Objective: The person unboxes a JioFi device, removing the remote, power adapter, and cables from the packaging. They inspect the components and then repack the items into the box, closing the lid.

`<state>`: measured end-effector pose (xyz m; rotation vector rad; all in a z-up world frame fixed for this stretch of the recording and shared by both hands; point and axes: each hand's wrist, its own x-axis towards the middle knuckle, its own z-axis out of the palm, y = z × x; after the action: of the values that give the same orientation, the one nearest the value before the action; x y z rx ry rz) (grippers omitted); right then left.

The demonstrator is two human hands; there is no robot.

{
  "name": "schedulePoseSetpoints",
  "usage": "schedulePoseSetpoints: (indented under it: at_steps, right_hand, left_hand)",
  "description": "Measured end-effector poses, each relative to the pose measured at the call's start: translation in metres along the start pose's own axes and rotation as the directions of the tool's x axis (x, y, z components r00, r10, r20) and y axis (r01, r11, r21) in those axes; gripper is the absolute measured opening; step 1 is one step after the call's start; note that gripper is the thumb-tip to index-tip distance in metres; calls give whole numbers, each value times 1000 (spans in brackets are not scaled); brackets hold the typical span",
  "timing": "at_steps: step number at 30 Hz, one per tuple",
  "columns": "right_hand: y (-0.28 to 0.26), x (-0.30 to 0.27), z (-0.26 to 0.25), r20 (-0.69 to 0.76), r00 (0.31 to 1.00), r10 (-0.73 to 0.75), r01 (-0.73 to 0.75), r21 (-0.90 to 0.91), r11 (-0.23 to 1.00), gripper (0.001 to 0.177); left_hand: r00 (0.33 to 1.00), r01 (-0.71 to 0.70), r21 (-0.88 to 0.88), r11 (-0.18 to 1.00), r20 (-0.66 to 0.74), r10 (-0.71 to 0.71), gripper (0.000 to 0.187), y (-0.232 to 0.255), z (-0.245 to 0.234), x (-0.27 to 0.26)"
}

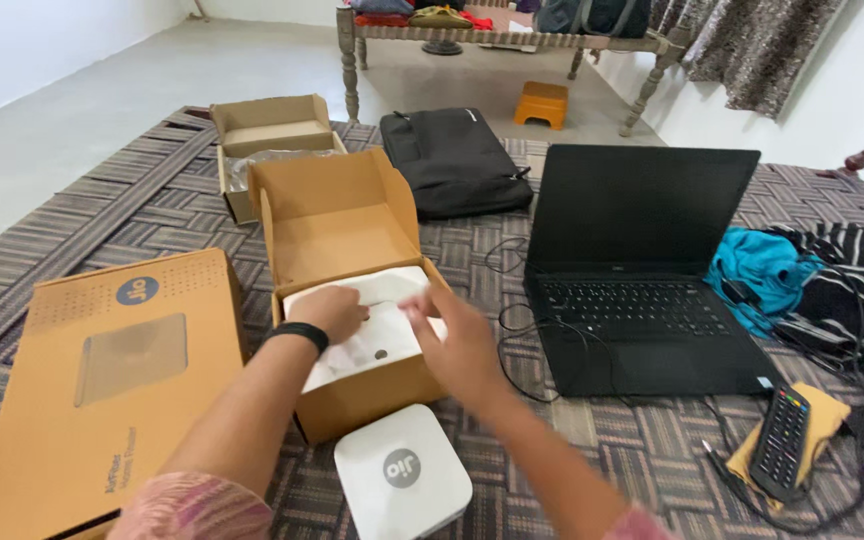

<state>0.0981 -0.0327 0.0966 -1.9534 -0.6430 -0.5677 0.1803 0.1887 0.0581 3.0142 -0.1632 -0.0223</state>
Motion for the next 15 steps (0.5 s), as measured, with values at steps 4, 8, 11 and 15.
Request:
schedulePoseSetpoints:
  at_steps: [4, 8, 11, 15]
  right_hand:
    - [8, 54, 14, 240, 970, 35, -3, -130, 991, 12]
    - [29, 69, 36, 384, 920, 81, 47, -312, 949, 9]
    - [48, 75, 49, 414, 909, 42, 105, -325, 940, 17]
    - [62, 78, 60, 373, 928, -12, 125, -280, 952, 23]
  left_hand:
    - [999, 24, -17, 1000, -37, -24, 32, 4, 18, 12]
    - [970, -68, 108, 992, -226, 91, 22, 3, 37, 12]
    - [984, 3, 135, 991, -178, 21, 22, 8, 41, 14]
    - [969, 9, 106, 994, -245, 18, 22, 18, 26, -4]
